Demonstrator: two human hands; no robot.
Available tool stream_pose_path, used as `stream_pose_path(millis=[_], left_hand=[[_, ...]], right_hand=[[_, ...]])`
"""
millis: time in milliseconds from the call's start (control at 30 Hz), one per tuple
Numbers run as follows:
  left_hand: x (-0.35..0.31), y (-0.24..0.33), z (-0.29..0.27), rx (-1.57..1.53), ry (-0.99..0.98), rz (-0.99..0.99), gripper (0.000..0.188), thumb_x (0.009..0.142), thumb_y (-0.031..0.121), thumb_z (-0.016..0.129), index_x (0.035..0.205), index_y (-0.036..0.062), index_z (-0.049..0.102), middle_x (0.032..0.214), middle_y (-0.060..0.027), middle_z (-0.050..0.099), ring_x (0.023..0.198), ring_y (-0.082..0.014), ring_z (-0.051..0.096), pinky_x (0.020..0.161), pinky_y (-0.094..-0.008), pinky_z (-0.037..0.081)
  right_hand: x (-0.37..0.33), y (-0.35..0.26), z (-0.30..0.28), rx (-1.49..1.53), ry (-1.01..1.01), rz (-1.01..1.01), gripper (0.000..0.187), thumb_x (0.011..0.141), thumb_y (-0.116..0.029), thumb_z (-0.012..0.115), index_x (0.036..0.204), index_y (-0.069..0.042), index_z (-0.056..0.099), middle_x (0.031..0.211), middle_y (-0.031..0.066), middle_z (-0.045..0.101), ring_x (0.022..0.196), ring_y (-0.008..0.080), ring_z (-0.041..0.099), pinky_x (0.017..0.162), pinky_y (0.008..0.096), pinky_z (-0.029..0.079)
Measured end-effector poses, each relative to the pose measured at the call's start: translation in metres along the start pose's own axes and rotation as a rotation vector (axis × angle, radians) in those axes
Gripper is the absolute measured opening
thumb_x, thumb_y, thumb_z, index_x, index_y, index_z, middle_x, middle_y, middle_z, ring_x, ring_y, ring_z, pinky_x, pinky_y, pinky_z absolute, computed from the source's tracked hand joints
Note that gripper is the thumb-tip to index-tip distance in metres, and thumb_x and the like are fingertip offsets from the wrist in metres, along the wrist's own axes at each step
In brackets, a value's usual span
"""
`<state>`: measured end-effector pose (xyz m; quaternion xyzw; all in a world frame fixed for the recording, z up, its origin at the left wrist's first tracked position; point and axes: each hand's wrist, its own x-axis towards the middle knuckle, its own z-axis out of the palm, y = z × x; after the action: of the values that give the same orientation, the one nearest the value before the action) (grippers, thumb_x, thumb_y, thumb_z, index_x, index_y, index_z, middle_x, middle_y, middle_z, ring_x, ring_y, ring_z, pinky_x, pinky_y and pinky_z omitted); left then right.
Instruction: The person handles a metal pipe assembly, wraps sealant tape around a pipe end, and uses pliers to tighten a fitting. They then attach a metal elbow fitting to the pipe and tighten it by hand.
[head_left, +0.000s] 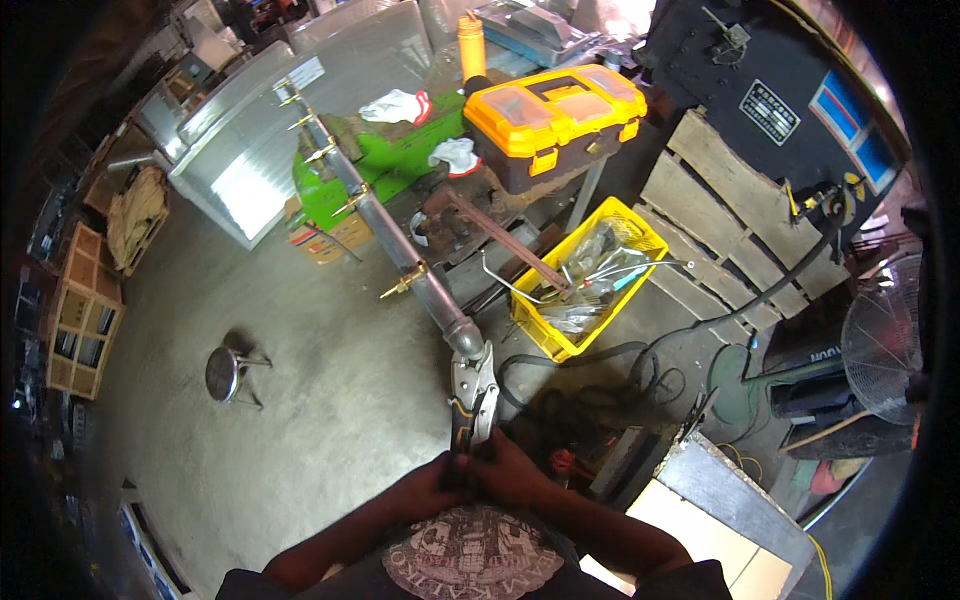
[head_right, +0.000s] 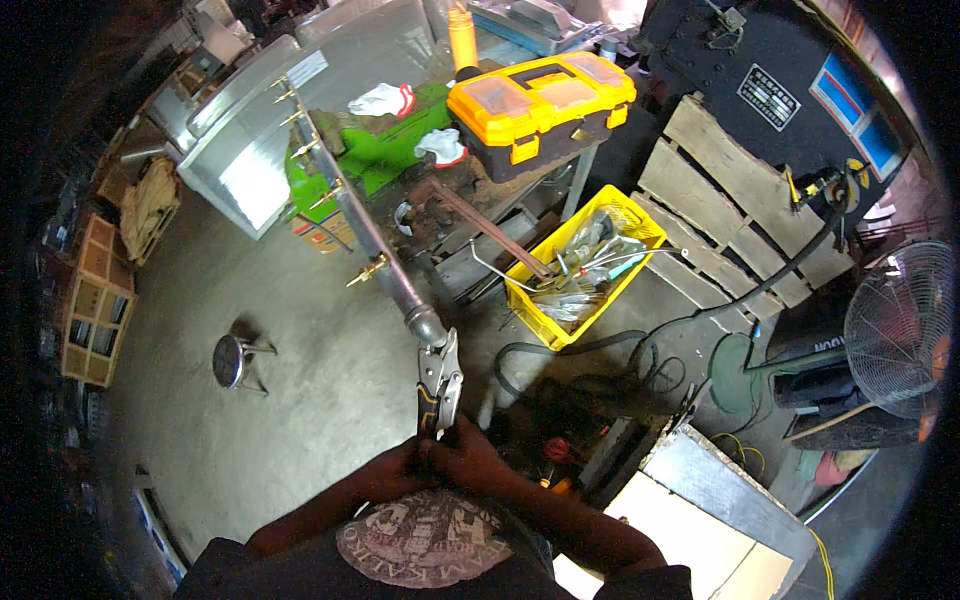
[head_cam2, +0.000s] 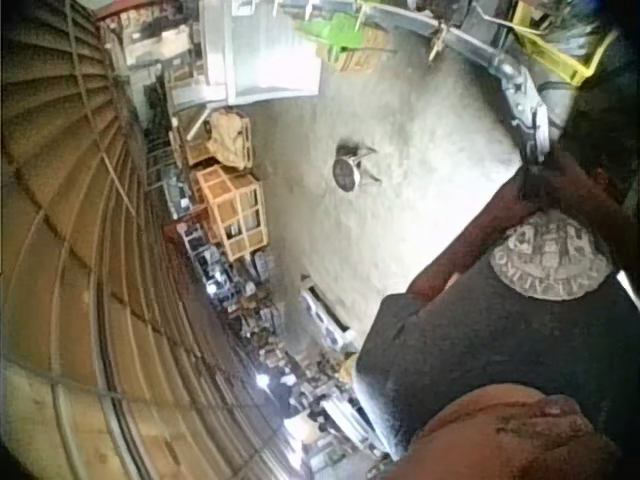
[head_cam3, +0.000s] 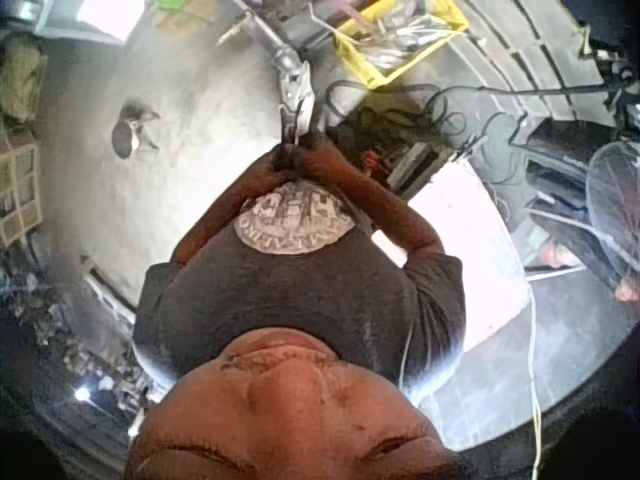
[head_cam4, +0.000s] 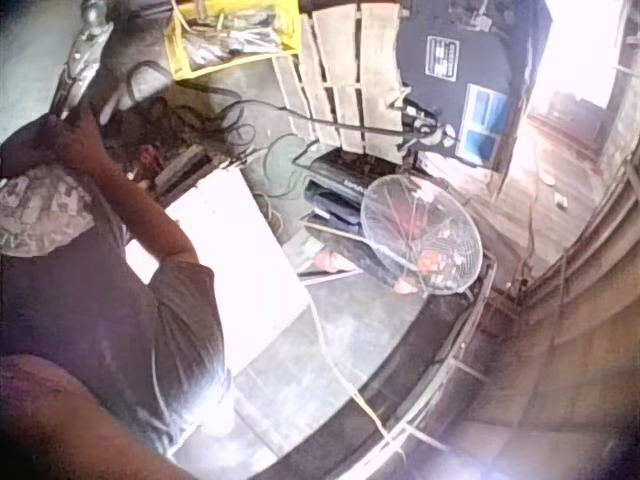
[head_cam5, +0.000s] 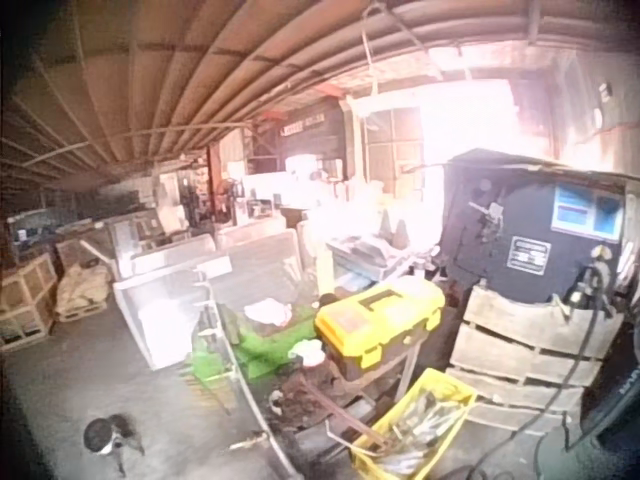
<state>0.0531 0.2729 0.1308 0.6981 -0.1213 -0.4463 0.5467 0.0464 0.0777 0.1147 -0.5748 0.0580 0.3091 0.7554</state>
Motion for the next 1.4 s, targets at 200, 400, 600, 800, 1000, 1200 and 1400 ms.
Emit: stream_pose_path(millis=[200,400,600,800,1000,1200,1400], left_hand=[[-0.007,0.027,-0.024,0.063,-0.227,-0.083,0.069,0.09,0.015,0.067,0.145,0.0018,0.028,0.132,-0.0139,0.052,0.124,-0.0225,0.048,0.106,-0.0379,0.039],[-0.001,0.026,-0.041,0.135,-0.208,-0.195,0.07,0.086,0.011,0.071,0.145,0.0051,0.034,0.121,-0.0075,0.056,0.11,-0.0174,0.054,0.098,-0.0362,0.044],[-0.017,0.032,-0.032,0.257,-0.03,-0.325,0.076,0.08,0.015,0.078,0.144,0.0068,0.037,0.112,-0.007,0.06,0.1,-0.0179,0.056,0.091,-0.0356,0.047],[-0.009,0.059,-0.009,0.661,0.042,-0.419,0.086,0.076,0.03,0.081,0.145,0.0063,0.036,0.111,-0.0135,0.063,0.101,-0.0208,0.06,0.089,-0.0355,0.049],[-0.015,0.039,-0.018,0.6,0.112,-0.298,0.084,0.078,0.037,0.078,0.139,0.0003,0.033,0.104,-0.0132,0.064,0.098,-0.0226,0.062,0.085,-0.0363,0.05],[-0.009,0.044,-0.005,0.28,0.156,-0.236,0.046,0.099,0.022,0.053,0.134,-0.0003,0.034,0.106,-0.0106,0.06,0.091,-0.0169,0.059,0.075,-0.0314,0.051],[-0.008,0.028,0.0,0.255,0.157,-0.24,0.043,0.1,0.022,0.049,0.133,-0.0006,0.032,0.106,-0.0113,0.061,0.09,-0.0174,0.06,0.075,-0.0326,0.052]], right_hand=[[-0.008,-0.02,-0.006,0.017,-0.021,-0.071,0.043,0.093,-0.022,0.065,0.126,-0.001,0.05,0.109,0.0109,0.064,0.097,0.0191,0.059,0.089,0.0358,0.047],[0.011,0.0,-0.015,0.087,-0.063,-0.159,0.045,0.089,-0.013,0.067,0.128,0.001,0.048,0.112,0.0112,0.064,0.104,0.0185,0.06,0.092,0.0335,0.047],[0.007,0.009,-0.018,0.218,-0.258,-0.15,0.052,0.09,-0.009,0.063,0.135,0.003,0.041,0.123,0.0164,0.06,0.116,0.0247,0.056,0.101,0.0385,0.042],[-0.01,-0.003,-0.024,0.229,-0.298,-0.095,0.053,0.089,-0.008,0.059,0.138,0.001,0.039,0.124,0.0168,0.057,0.109,0.0255,0.057,0.09,0.0423,0.049],[-0.002,0.001,-0.022,0.407,-0.298,-0.058,0.06,0.087,-0.007,0.061,0.142,-0.005,0.036,0.13,0.0135,0.053,0.114,0.023,0.055,0.088,0.0401,0.051],[0.01,0.002,-0.014,0.537,-0.314,-0.178,0.064,0.089,-0.003,0.055,0.147,-0.011,0.028,0.127,0.0129,0.054,0.115,0.0245,0.055,0.092,0.0422,0.05],[0.011,0.008,-0.012,0.496,-0.283,-0.212,0.066,0.087,0.0,0.051,0.147,-0.011,0.026,0.122,0.0146,0.054,0.109,0.025,0.057,0.089,0.0426,0.053]])
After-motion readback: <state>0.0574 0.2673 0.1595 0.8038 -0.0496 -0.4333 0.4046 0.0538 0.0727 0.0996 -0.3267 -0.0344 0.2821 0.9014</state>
